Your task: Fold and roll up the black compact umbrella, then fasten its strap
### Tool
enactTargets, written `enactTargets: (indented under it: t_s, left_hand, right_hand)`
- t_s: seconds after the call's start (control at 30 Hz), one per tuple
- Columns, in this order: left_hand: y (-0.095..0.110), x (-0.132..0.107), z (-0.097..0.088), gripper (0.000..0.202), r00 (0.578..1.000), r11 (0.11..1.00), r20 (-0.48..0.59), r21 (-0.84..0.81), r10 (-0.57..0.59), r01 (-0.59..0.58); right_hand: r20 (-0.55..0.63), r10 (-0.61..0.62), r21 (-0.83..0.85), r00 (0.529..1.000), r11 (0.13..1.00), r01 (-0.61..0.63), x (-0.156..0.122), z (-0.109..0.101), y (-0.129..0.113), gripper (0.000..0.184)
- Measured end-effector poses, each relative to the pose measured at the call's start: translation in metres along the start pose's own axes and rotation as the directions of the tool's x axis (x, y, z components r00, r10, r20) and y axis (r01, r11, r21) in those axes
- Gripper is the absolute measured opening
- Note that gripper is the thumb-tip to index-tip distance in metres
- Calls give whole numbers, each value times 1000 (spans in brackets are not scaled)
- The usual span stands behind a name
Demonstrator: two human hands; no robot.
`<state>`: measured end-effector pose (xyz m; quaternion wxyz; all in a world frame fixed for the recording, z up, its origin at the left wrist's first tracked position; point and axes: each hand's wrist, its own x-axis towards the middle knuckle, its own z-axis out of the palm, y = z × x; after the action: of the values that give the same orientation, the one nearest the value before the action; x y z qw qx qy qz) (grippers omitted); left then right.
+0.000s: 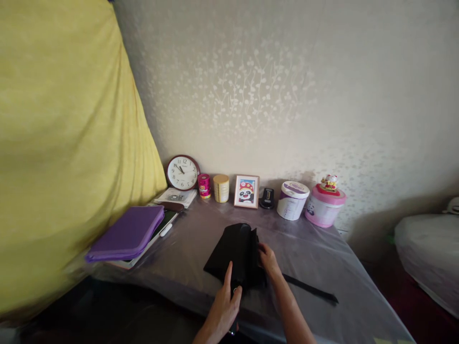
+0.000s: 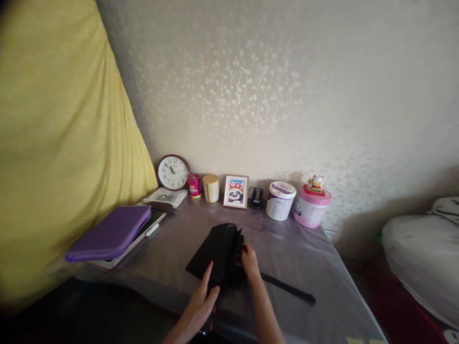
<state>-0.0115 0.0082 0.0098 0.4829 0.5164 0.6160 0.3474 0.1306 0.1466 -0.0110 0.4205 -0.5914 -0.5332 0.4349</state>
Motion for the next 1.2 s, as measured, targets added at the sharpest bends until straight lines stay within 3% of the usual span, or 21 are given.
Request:
enactTargets:
  t_s: [0.17,0.33,0.63,0.77,1.0,1.2]
  left_hand:
    - [-1,0,-2,65,1000,999,-3,-39,7,-7]
    - [-7,1,0,66,1000,994,14,-109,-23,25]
    - [-7,2,-1,68,998,996,10,-51,67,-66]
    - [0,0,0,68,1000,998,22,61,10,-11]
    - [1,1,11,64,999,924,-8,381,35,-29]
    - [5,-12,23,64,1000,844,5,537,-19,13]
  right_hand:
    - [1,5,-50,1000,999,-5,13,15,3,34]
    - [-46,-143,-139,989,981,136,20,16,1,26]
    - [-174,-201,-207,964,965,163,29,46,4,43]
    - [-214,-210,-209,954,964,165,30,57,4,46]
    - [-241,-227,-235,943,957,171,27,68,3,52]
    - [-170,-276,-418,946,889,184,3,66,-5,60]
